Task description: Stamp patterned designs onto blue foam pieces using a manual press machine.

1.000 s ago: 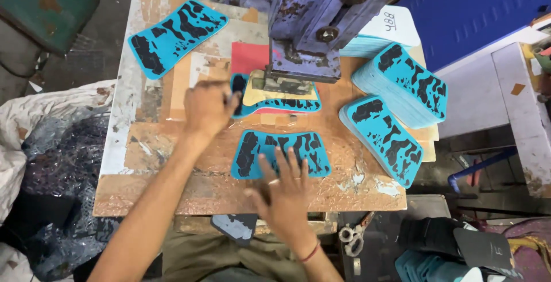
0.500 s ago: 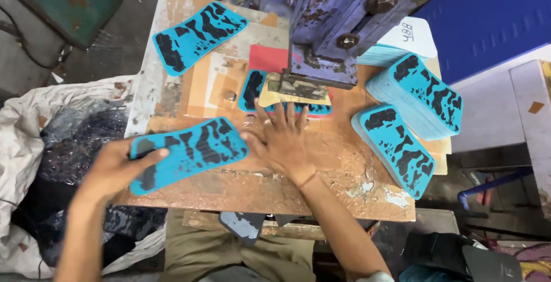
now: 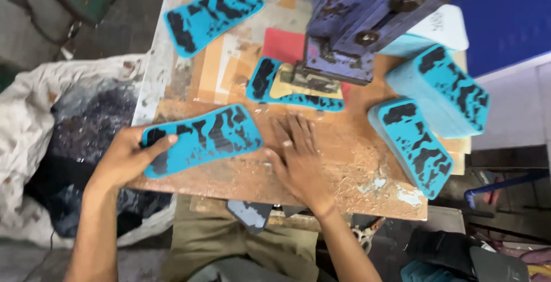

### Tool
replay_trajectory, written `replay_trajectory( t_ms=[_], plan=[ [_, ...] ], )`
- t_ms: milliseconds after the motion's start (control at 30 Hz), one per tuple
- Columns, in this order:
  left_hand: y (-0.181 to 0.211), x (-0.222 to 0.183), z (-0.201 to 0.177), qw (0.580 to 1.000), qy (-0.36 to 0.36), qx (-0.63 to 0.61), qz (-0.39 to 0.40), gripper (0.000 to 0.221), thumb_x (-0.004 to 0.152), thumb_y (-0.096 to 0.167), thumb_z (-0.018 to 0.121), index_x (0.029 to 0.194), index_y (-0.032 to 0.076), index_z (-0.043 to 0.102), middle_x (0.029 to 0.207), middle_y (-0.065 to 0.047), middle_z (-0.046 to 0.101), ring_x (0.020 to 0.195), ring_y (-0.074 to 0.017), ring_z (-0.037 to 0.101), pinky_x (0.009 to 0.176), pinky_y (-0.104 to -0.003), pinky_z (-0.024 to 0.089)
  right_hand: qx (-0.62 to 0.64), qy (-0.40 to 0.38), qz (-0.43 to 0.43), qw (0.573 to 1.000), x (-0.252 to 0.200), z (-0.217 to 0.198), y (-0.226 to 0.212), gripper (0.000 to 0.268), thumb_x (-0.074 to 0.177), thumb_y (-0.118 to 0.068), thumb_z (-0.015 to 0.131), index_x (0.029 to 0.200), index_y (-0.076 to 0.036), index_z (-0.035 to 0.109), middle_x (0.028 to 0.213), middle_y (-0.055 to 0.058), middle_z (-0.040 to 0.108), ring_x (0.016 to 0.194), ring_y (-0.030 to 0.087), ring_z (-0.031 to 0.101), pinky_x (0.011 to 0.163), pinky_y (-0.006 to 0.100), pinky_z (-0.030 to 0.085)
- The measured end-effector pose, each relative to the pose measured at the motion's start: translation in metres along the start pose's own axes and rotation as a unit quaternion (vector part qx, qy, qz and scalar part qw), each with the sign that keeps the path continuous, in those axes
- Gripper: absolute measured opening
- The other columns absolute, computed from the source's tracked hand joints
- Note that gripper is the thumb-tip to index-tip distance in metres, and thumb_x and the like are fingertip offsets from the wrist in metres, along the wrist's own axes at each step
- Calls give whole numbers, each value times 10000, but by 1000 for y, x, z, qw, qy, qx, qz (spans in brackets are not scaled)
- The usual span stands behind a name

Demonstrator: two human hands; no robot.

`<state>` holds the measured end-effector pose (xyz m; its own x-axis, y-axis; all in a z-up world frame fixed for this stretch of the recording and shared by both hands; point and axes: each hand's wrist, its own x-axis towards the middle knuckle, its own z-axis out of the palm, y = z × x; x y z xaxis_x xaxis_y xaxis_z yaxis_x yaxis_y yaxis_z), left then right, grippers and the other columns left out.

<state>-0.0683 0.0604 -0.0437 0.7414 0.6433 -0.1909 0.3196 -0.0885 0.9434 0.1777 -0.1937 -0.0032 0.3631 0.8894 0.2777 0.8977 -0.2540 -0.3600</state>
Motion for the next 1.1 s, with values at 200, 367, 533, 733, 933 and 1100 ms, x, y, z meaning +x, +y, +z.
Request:
replay_trajectory(
  t_ms=[200,367,533,733,933,1100],
  plan=[
    [13,-4,2,1000,6,1,-6,236,935,194,729,1054,-2,787,759,61,676,694,-26,543,599,-259,498,-21,10,1,1000,-50,-3,-10,624,957,-309,664,1501,-58,490,1616,188,385,1534,389,302,1258,535,220],
    [7,-7,3,1000,8,-12,3,230,939,192,731,1058,1,775,771,69,667,708,-21,539,605,-253,496,-15,34,8,999,-50,-7,-17,576,940,-272,693,1453,-59,542,1573,178,435,1505,380,346,1239,540,267],
    [4,-11,8,998,54,20,10,239,917,183,744,1074,6,773,738,42,677,681,-35,550,582,-262,487,77,73,47,993,-96,5,18,424,879,-138,730,1299,-94,696,1432,141,618,1409,354,515,1148,469,443],
    [8,66,0,967,194,-127,106,170,993,157,742,1069,5,734,950,82,679,843,-15,575,748,-218,498,176,571,425,680,-250,40,117,355,1216,-302,509,1152,47,528,951,96,632,838,164,616,739,323,550],
    [27,227,-6,958,166,-171,159,180,984,149,769,1103,16,749,1004,15,736,887,-68,641,810,-269,536,226,326,407,823,-376,196,255,482,1142,-374,396,1362,26,548,1207,144,626,1038,182,593,849,309,471],
    [55,192,-7,955,247,109,121,682,895,195,840,1454,12,495,1136,-186,719,896,-222,703,795,-375,549,137,312,502,795,-295,163,191,405,1018,-281,550,1274,33,576,1096,174,704,910,242,693,770,362,554]
  ],
)
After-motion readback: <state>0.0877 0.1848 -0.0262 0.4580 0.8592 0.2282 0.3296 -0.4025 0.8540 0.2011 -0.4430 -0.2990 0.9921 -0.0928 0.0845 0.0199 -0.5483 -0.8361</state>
